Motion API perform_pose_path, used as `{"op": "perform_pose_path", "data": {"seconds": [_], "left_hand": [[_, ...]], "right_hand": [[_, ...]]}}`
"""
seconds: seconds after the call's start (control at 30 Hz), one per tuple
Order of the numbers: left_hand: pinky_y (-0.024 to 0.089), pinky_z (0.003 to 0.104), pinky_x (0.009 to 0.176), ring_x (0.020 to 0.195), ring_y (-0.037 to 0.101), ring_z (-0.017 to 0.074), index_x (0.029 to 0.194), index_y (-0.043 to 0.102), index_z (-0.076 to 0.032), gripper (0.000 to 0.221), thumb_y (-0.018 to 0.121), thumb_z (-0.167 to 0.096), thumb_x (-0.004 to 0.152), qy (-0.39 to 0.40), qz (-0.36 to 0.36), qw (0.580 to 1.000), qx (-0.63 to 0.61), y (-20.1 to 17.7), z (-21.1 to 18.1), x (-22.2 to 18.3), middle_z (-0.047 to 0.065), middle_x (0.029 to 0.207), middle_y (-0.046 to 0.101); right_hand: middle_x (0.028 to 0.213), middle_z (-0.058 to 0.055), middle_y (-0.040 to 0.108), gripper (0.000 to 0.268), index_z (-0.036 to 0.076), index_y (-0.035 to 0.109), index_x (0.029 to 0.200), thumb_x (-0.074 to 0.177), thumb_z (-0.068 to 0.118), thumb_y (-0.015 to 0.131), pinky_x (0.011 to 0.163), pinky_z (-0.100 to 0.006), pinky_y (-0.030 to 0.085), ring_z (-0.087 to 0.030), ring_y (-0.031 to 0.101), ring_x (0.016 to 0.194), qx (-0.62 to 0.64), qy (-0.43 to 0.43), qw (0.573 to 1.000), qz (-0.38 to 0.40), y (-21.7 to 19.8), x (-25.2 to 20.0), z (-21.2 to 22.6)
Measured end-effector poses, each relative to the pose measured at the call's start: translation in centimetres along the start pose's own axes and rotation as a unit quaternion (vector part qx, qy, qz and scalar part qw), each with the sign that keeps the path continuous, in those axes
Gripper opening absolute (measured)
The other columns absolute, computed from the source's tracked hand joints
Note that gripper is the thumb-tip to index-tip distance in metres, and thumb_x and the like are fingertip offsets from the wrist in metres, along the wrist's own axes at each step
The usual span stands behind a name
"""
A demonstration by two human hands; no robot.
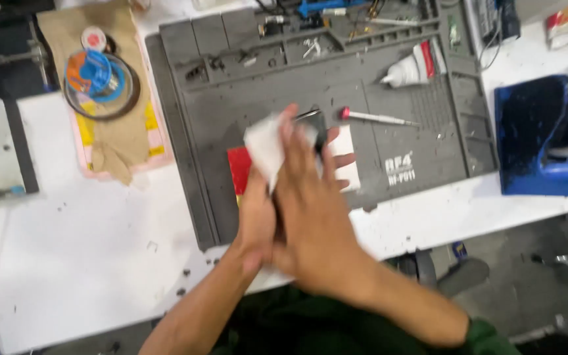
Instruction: Sealing the back cover of a mobile phone with adhesive, securing it with tape, and testing the charging functionality.
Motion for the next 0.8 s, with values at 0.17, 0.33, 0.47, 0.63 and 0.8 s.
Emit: {"op": "perform_pose_path", "data": {"seconds": [0.17, 0.33, 0.47, 0.63, 0.8], "left_hand": [[0.042, 0.038, 0.119, 0.138, 0.054, 0.0263, 0.150, 0.050, -0.006, 0.075, 0.042, -0.054, 0.093, 0.025, -0.207, 0.976, 0.071, -1.5, -2.0, -0.4, 0.016, 0.149, 0.057], [0.054, 0.049, 0.094, 0.116, 0.066, 0.0421, 0.145, 0.052, -0.014, 0.075, 0.030, -0.064, 0.094, 0.056, -0.281, 0.956, 0.066, 1.9, -6.3, 0.2, 0.020, 0.137, 0.065], [0.056, 0.032, 0.082, 0.091, 0.067, 0.0177, 0.121, 0.070, -0.009, 0.055, 0.051, -0.053, 0.093, 0.098, -0.547, 0.827, 0.085, -1.1, -7.7, -2.8, 0.004, 0.105, 0.072], [0.035, 0.032, 0.034, 0.041, 0.041, 0.0232, 0.122, 0.056, -0.011, 0.042, 0.038, -0.045, 0.105, 0.079, -0.075, 0.994, -0.022, -5.6, -4.9, -0.3, 0.010, 0.071, 0.047], [0.041, 0.024, 0.048, 0.060, 0.046, 0.0186, 0.169, 0.004, -0.027, 0.085, 0.042, -0.059, 0.099, 0.082, -0.026, 0.996, 0.037, -0.6, -5.4, -0.9, 0.013, 0.095, 0.055]], "right_hand": [[0.163, -0.038, 0.020, 0.098, -0.016, 0.036, 0.145, 0.098, 0.068, 0.021, 0.125, -0.068, 0.007, -0.049, 0.015, 0.156, -0.035, -0.002, 0.997, -0.064, -0.7, 2.9, -2.6], [0.145, -0.029, 0.050, 0.050, -0.011, 0.059, 0.127, 0.105, 0.025, 0.031, 0.120, -0.061, 0.026, -0.045, 0.046, 0.141, 0.041, -0.167, 0.981, -0.090, 0.7, -1.8, 0.9], [0.134, -0.018, 0.066, 0.051, 0.005, 0.056, 0.137, 0.091, 0.020, 0.074, 0.115, -0.055, 0.062, -0.033, 0.073, 0.122, 0.321, -0.123, 0.914, -0.215, -2.9, -10.1, -6.0], [0.107, -0.011, 0.062, 0.038, -0.004, 0.058, 0.130, 0.103, 0.024, 0.059, 0.083, -0.032, 0.053, -0.021, 0.060, 0.096, 0.500, 0.134, 0.802, -0.298, -1.7, -6.6, -7.4], [0.131, -0.018, 0.053, 0.033, -0.006, 0.065, 0.127, 0.107, 0.016, 0.049, 0.112, -0.042, 0.045, -0.029, 0.050, 0.130, 0.536, 0.147, 0.794, -0.246, 0.3, -6.3, -7.2]]}}
Point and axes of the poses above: each hand's wrist, its own x-axis towards the middle knuckle, its own y-axis out of the palm, z = x × y, the point moved 7 cm from there along x, towards the middle knuckle
